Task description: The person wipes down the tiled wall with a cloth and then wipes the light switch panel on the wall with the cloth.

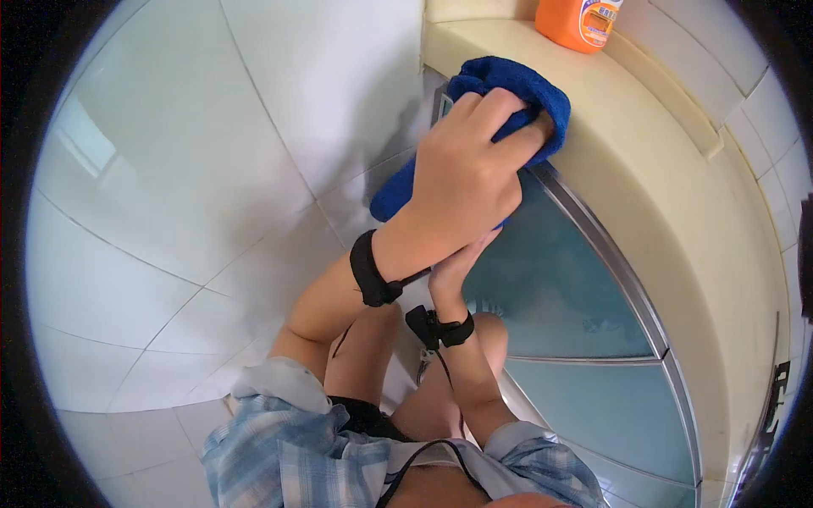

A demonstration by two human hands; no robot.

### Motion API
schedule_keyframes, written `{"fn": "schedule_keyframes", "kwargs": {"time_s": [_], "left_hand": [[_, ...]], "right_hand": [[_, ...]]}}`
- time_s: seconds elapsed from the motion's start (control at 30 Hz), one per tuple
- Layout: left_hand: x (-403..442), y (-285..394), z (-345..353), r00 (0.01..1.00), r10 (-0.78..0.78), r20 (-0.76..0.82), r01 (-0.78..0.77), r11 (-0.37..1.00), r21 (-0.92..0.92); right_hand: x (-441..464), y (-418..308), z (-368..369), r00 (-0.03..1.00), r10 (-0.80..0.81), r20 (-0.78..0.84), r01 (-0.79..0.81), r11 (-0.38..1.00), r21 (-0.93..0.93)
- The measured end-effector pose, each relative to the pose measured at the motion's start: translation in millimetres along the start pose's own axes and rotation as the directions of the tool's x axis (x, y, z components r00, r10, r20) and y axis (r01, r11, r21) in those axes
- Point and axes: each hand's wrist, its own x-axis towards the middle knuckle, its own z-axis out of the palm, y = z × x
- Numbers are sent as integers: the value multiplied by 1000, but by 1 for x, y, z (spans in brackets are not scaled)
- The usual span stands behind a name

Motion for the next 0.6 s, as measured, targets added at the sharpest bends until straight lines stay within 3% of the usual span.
{"fn": "schedule_keyframes", "kwargs": {"time_s": [0.07, 0.1, 0.13, 0.27, 0.33, 0.43, 0.53, 0.6], "left_hand": [[0, -12, 1, 1000, 3, -19, -3, 1000, 15], [0, -25, 3, 997, -22, -70, 24, 1000, 20], [1, -36, 4, 992, -47, -116, 50, 998, 23], [1, -23, 6, 987, -83, -134, 96, 991, 91], [-1, -10, 4, 988, -90, -122, 97, 994, 47], [-1, -7, 1, 999, 17, -32, -15, 998, 65], [0, -33, -1, 991, -102, -88, 108, 993, 55], [-10, -32, -10, 984, -176, -5, 176, 982, 63]], "right_hand": [[0, -6, 3, 997, 75, -33, -73, 997, 37], [2, -4, 2, 999, -25, -36, 22, 997, -73], [3, -6, 3, 999, -23, -37, 20, 997, -74], [-1, -1, -1, 993, 95, 71, -105, 983, 150], [-2, -4, 2, 998, 70, 8, -70, 997, 17], [3, -15, 3, 996, 71, 46, -71, 997, 9], [7, -10, -3, 990, 115, 82, -105, 988, -115], [12, 6, -13, 878, 32, 478, -5, 998, -58]]}}
